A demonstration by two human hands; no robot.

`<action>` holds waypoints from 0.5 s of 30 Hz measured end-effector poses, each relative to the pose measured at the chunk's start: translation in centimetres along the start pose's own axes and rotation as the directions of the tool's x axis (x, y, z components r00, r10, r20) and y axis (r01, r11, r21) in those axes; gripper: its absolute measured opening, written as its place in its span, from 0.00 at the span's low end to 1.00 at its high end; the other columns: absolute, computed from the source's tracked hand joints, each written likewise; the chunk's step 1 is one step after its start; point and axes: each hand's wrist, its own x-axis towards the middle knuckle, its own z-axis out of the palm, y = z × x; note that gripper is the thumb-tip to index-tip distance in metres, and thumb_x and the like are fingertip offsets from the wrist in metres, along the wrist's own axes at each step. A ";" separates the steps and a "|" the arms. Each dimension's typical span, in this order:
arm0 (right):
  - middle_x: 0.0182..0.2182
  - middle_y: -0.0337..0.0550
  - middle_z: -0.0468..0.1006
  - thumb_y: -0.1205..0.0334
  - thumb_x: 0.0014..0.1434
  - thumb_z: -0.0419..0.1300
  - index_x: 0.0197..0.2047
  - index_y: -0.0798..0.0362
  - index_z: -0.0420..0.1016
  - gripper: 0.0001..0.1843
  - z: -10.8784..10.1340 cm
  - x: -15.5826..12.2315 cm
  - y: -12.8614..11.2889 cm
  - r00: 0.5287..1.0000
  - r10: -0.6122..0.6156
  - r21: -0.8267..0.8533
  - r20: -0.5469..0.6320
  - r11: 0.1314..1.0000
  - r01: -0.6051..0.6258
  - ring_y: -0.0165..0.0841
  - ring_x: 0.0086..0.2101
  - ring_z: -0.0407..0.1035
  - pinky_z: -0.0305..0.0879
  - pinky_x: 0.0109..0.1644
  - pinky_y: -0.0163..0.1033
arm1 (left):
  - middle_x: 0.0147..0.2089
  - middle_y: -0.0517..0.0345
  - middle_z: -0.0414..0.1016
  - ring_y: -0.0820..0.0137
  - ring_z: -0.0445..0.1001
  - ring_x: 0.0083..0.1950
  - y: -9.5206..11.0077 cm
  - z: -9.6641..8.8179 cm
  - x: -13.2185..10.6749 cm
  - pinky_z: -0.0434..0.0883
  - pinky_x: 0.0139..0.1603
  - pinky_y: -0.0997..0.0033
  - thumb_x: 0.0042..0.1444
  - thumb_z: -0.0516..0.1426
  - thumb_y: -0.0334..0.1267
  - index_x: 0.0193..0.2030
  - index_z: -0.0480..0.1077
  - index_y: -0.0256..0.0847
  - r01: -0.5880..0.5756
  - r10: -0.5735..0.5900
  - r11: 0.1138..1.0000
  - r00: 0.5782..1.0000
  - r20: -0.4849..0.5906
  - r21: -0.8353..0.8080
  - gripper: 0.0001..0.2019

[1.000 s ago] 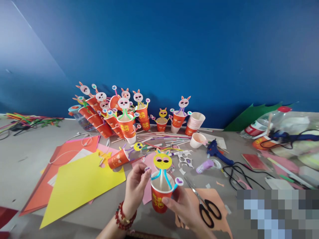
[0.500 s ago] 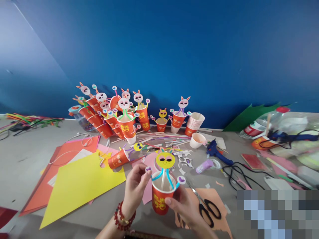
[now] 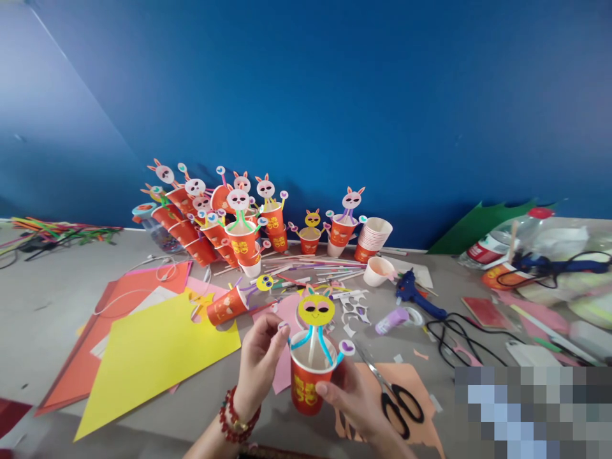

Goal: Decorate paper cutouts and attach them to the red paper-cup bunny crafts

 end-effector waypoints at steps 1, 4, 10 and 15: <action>0.52 0.54 0.79 0.41 0.50 0.71 0.55 0.48 0.75 0.33 0.0 0.0 0.1 1.000 0.004 -0.004 -0.004 1.000 -0.004 0.50 0.52 0.73 0.68 0.58 0.54 | 0.29 0.62 0.66 0.74 0.63 0.30 0.1 0.1 0.0 0.65 0.32 0.77 0.62 0.59 0.44 0.32 0.67 0.40 -0.004 0.004 1.000 1.000 -0.010 0.006 0.12; 0.52 0.54 0.79 0.41 0.50 0.71 0.52 0.48 0.76 0.31 -0.1 -0.1 0.3 1.000 0.008 -0.013 -0.010 1.000 -0.008 0.50 0.52 0.72 0.67 0.58 0.53 | 0.28 0.63 0.65 0.75 0.63 0.29 0.0 0.3 -0.1 0.65 0.31 0.78 0.61 0.59 0.44 0.31 0.66 0.40 -0.022 0.022 1.000 0.999 -0.030 0.011 0.12; 0.55 0.54 0.77 0.38 0.49 0.70 0.56 0.48 0.73 0.36 -0.2 -0.2 0.1 1.000 0.023 -0.016 -0.019 1.000 -0.024 0.50 0.55 0.70 0.66 0.60 0.53 | 0.32 0.62 0.69 0.74 0.66 0.31 -0.5 0.1 -0.3 0.67 0.33 0.77 0.60 0.60 0.44 0.39 0.69 0.41 0.004 -0.003 1.000 1.000 0.024 -0.020 0.10; 0.55 0.54 0.77 0.39 0.49 0.70 0.57 0.48 0.73 0.36 -0.3 -0.1 0.2 1.000 0.014 -0.020 -0.002 1.000 -0.014 0.50 0.55 0.70 0.66 0.60 0.53 | 0.29 0.63 0.67 0.75 0.65 0.29 -0.6 0.2 -0.4 0.65 0.31 0.78 0.60 0.60 0.44 0.34 0.68 0.40 0.009 -0.009 1.000 1.000 -0.017 -0.011 0.10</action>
